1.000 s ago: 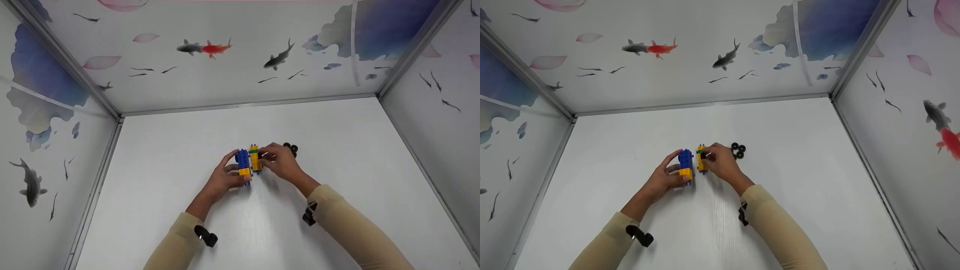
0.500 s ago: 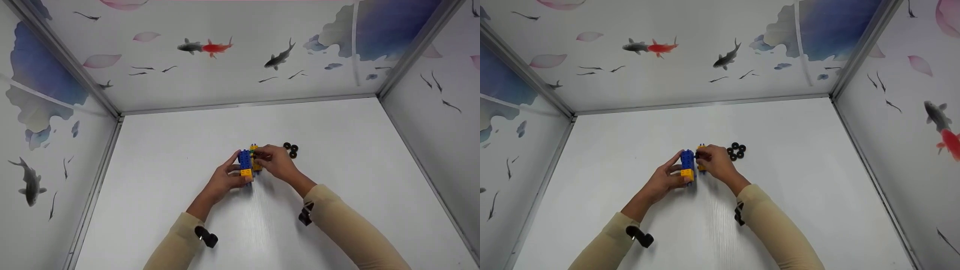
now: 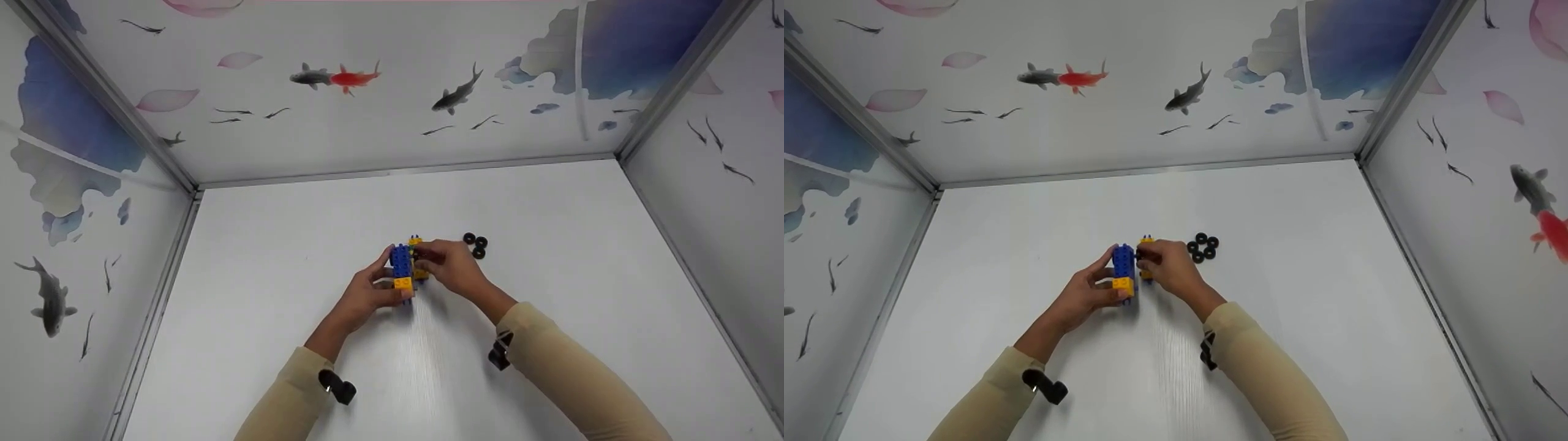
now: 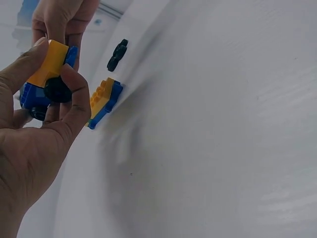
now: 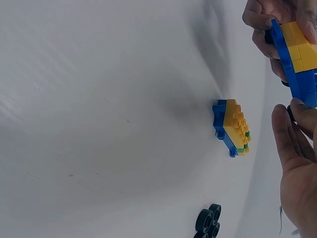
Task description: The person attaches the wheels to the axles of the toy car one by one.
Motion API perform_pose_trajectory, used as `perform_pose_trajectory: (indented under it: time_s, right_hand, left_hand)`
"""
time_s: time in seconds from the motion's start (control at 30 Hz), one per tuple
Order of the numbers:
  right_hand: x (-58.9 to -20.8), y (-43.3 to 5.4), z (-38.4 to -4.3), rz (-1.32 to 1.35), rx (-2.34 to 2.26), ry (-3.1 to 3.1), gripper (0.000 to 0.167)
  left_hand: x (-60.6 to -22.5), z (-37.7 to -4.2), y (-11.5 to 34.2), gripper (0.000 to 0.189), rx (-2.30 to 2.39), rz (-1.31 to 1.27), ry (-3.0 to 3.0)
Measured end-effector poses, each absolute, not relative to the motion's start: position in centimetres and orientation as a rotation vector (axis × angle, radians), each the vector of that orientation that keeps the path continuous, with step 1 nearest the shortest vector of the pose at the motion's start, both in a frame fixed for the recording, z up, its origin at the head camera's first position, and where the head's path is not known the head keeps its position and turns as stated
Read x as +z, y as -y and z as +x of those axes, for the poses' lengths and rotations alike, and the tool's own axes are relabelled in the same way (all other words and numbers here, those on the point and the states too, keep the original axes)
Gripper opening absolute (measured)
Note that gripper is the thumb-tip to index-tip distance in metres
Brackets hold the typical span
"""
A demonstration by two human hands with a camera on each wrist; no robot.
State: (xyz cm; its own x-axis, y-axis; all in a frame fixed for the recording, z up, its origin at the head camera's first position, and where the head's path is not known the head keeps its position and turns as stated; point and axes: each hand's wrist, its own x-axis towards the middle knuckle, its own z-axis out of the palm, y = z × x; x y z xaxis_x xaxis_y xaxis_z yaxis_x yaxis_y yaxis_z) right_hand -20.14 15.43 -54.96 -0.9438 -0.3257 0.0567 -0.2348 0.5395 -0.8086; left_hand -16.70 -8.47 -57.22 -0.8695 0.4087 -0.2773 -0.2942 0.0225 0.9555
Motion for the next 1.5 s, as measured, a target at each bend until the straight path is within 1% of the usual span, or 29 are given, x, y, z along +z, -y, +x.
perform_pose_trajectory:
  time_s: [0.2,0.37,0.73,0.87,1.5]
  right_hand:
    - [-54.71,-15.64,-20.07,-0.561,-1.339,-2.718,0.036]
    - [-54.56,-15.82,-20.01,-0.675,-1.256,-2.793,0.036]
    - [-54.58,-15.70,-19.68,-0.833,-1.215,-2.838,0.033]
    - [-54.72,-15.61,-19.53,-0.856,-1.207,-2.860,0.031]
    - [-54.67,-15.09,-19.21,-0.944,-1.079,-2.930,0.032]
  left_hand:
    - [-57.22,-16.69,8.21,0.112,1.909,0.167,-1.825]
    - [-57.28,-16.59,8.02,0.111,1.927,0.162,-1.811]
    - [-57.02,-16.36,8.04,0.111,1.902,0.188,-1.858]
    - [-56.91,-16.33,8.03,0.111,1.896,0.187,-1.870]
    - [-56.69,-16.22,8.12,0.110,1.896,0.201,-1.868]
